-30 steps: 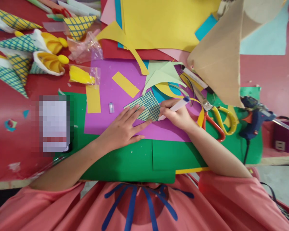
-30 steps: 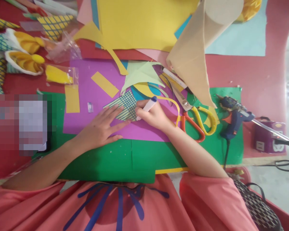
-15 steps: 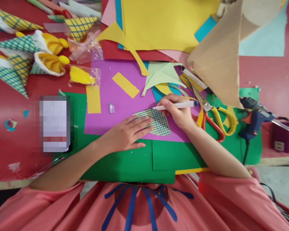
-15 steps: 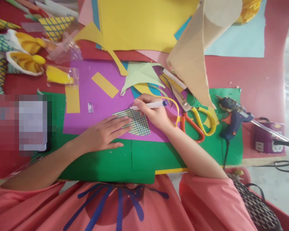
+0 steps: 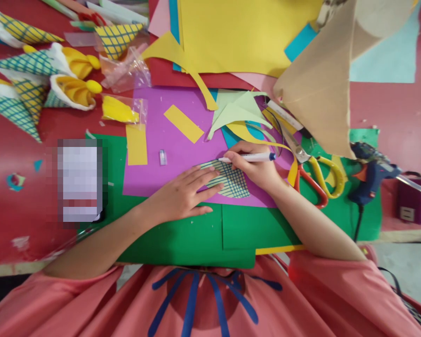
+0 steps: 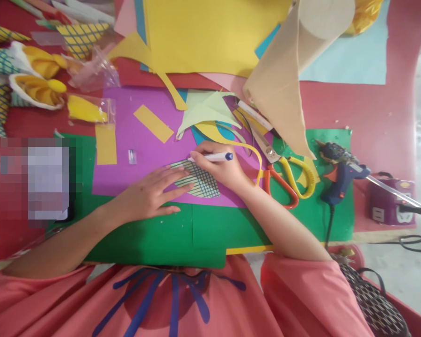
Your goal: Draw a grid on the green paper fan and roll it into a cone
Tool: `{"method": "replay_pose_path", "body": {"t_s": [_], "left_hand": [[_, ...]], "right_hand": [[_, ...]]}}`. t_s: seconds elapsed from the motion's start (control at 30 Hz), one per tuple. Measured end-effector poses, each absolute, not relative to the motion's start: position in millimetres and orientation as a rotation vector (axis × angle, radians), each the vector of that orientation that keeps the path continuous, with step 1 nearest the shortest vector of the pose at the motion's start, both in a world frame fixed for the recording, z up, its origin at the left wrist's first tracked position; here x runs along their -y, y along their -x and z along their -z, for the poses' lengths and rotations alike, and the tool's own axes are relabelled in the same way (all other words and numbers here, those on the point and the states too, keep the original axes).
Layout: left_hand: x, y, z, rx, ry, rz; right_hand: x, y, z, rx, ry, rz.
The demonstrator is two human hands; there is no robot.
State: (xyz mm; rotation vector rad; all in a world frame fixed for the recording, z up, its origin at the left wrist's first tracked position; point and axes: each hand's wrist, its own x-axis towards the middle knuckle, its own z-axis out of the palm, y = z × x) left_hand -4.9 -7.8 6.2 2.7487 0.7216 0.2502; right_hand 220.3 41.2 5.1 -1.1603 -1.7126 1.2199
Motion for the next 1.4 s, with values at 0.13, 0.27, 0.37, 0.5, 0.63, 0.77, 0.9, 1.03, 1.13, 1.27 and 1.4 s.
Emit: {"method": "replay_pose_path", "body": {"t_s": [0.13, 0.27, 0.37, 0.5, 0.63, 0.77, 0.9, 1.03, 1.13, 1.27, 1.4], "left_hand": [[7.5, 4.3, -5.8, -0.716, -2.76, -0.259], [7.3, 4.7, -5.8, -0.716, -2.761, -0.26], [7.4, 5.1, -5.9, -0.712, -2.77, -0.258], [7.6, 5.2, -6.0, -0.712, -2.768, -0.257], [7.8, 5.1, -5.3, -0.714, -2.765, -0.261], [8.0, 5.2, -4.0, -0.721, -2.746, -0.27], [7.8, 5.5, -4.2, -0.717, -2.734, -0.263], [7.7, 5.6, -4.7, -0.737, -2.742, -0.237], [8.1, 5.6, -3.8, -0.769, -2.727, -0.227], [8.8, 5.4, -2.3, -0.781, -2.702, -0.244], [8.7, 5.3, -2.0, -0.779, -2.676, -0.257]], "right_hand": [[-40.7, -220.1, -4.5, 1.729, 1.176, -1.217], [-40.6, -220.4, -5.3, 1.736, 1.193, -1.221], [-41.0, -221.9, -5.8, 1.714, 1.183, -1.243], [-41.0, -222.4, -4.9, 1.697, 1.168, -1.233], [-41.0, -220.6, -4.1, 1.723, 1.163, -1.216], [-41.7, -220.6, -4.9, 1.744, 1.174, -1.246], [-41.9, -222.7, -6.1, 1.684, 1.168, -1.267], [-40.7, -223.9, -6.2, 1.622, 1.177, -1.2], [-40.1, -223.6, -5.5, 1.638, 1.156, -1.208], [-40.3, -221.8, -4.3, 1.716, 1.144, -1.232], [-41.1, -220.5, -4.0, 1.754, 1.156, -1.216]]}}
